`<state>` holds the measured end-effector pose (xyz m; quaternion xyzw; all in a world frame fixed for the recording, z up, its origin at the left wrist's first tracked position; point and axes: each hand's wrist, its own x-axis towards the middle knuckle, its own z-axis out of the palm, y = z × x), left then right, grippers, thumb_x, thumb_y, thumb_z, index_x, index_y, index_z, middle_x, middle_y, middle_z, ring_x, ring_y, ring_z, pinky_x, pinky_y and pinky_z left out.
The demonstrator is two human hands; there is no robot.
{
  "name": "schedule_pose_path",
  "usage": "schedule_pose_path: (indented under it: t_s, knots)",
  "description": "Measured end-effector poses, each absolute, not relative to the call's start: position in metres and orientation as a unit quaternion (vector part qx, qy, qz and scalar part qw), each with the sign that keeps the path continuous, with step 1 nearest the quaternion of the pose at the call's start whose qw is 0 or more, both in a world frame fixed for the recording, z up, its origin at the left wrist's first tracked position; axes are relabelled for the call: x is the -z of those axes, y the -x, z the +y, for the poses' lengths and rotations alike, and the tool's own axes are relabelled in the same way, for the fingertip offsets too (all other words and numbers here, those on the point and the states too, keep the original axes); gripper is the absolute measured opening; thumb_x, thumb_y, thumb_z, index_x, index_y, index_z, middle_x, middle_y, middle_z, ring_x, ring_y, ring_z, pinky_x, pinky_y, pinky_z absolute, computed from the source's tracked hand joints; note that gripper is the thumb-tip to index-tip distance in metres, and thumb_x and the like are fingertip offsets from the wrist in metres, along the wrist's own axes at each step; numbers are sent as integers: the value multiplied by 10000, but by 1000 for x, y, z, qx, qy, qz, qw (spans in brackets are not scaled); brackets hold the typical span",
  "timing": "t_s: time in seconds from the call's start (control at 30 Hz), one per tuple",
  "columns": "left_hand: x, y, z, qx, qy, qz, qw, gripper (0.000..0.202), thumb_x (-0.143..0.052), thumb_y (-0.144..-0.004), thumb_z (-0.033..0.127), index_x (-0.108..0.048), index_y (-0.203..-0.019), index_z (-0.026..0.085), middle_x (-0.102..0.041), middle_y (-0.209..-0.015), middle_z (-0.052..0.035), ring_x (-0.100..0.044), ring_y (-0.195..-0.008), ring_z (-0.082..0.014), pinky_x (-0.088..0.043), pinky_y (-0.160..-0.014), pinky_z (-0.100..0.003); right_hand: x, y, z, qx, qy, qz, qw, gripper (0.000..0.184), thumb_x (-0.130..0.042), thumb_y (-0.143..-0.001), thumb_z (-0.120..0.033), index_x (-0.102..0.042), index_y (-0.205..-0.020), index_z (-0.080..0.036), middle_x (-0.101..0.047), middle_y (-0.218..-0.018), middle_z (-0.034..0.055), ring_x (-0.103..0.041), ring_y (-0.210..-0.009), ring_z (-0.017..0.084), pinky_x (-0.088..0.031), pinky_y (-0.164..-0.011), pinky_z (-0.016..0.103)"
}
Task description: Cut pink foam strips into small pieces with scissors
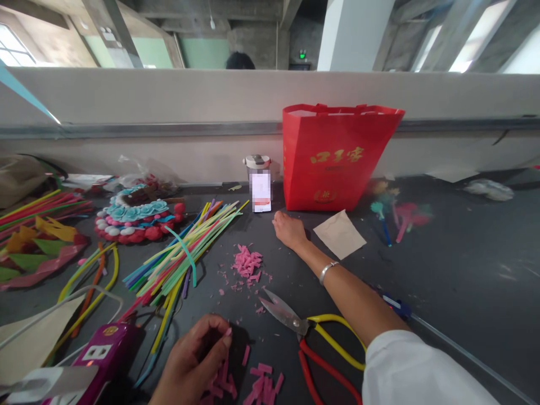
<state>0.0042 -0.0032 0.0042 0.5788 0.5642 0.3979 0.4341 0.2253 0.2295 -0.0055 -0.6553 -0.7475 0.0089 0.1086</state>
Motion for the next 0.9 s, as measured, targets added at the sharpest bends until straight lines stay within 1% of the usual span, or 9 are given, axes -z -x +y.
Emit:
schedule_pose_path:
  t_s: [0.27, 0.37, 0.43, 0.53, 0.57, 0.63, 0.73, 0.83, 0.9]
  knots:
    - [2, 0, -1, -401, -524, 556, 506, 264, -605, -842, 447, -591, -827, 184, -480, -600, 50, -421, -520, -94, -342, -486, -175, -25, -224, 202, -48, 596, -793, 121, 297, -584, -942, -331, -583, -1190, -169, -620, -1180, 68, -639, -982, 192, -542, -833, 399]
    - [0, 2, 1, -402, -544, 549, 491, 255, -626, -833, 433, -614, -833, 179, -511, -633, 36, -461, -563, -103, -387, -525, -177, -52, -217, 159, -59, 552, -821, 131, 227, -560, -952, -332, -618, -1091, -162, -662, -1043, 42, -651, -895, 167, -536, -794, 367]
    - [-4, 2, 2, -419, -545, 546, 479, 251, -655, -807, 427, -634, -804, 177, -542, -659, 23, -489, -590, -112, -411, -542, -182, -68, -212, 118, -68, 522, -839, 141, 162, -524, -955, -306, -641, -1010, -209, -683, -912, 8, -659, -818, 158, -515, -742, 310]
    - [-9, 1, 2, -441, -528, 541, 484, 251, -711, -753, 417, -661, -782, 173, -586, -684, 10, -519, -612, -121, -435, -558, -191, -78, -202, 49, -90, 485, -855, 159, 150, -519, -945, -322, -626, -1026, -255, -682, -910, -10, -661, -780, 139, -504, -707, 268]
    - [-11, 1, 1, -443, -520, 542, 490, 255, -722, -740, 416, -666, -786, 171, -593, -682, 9, -522, -611, -121, -438, -559, -193, -77, -200, 29, -97, 476, -857, 171, 146, -514, -945, -310, -609, -1046, -263, -683, -913, -6, -662, -796, 145, -506, -702, 268]
    - [-13, 0, 0, -437, -507, 541, 508, 273, -726, -734, 425, -668, -801, 167, -594, -667, 10, -516, -588, -116, -431, -538, -191, -70, -195, -3, -111, 469, -839, 254, 155, -526, -928, -300, -584, -1068, -268, -682, -856, 22, -661, -786, 177, -519, -695, 300]
    - [-19, -2, -2, -418, -519, 527, 527, 269, -712, -749, 420, -662, -804, 161, -592, -653, 10, -501, -554, -106, -418, -509, -187, -55, -189, -26, -113, 497, -782, 358, 277, -528, -925, -329, -512, -1198, -283, -668, -854, 46, -647, -711, 186, -533, -623, 310]
    - [-28, -6, -3, -414, -569, 499, 506, 194, -695, -769, 356, -677, -788, 163, -622, -680, -5, -536, -601, -120, -442, -549, -193, -45, -185, -27, -133, 515, -751, 392, 292, -542, -925, -320, -504, -1211, -278, -657, -868, 40, -648, -728, 187, -539, -634, 311]
    - [-34, -10, -3, -414, -597, 490, 481, 146, -686, -768, 314, -688, -766, 168, -639, -687, -11, -557, -626, -131, -453, -570, -198, -41, -184, -24, -148, 514, -744, 400, 196, -548, -929, -296, -554, -1123, -278, -661, -879, 33, -650, -755, 182, -533, -657, 307]
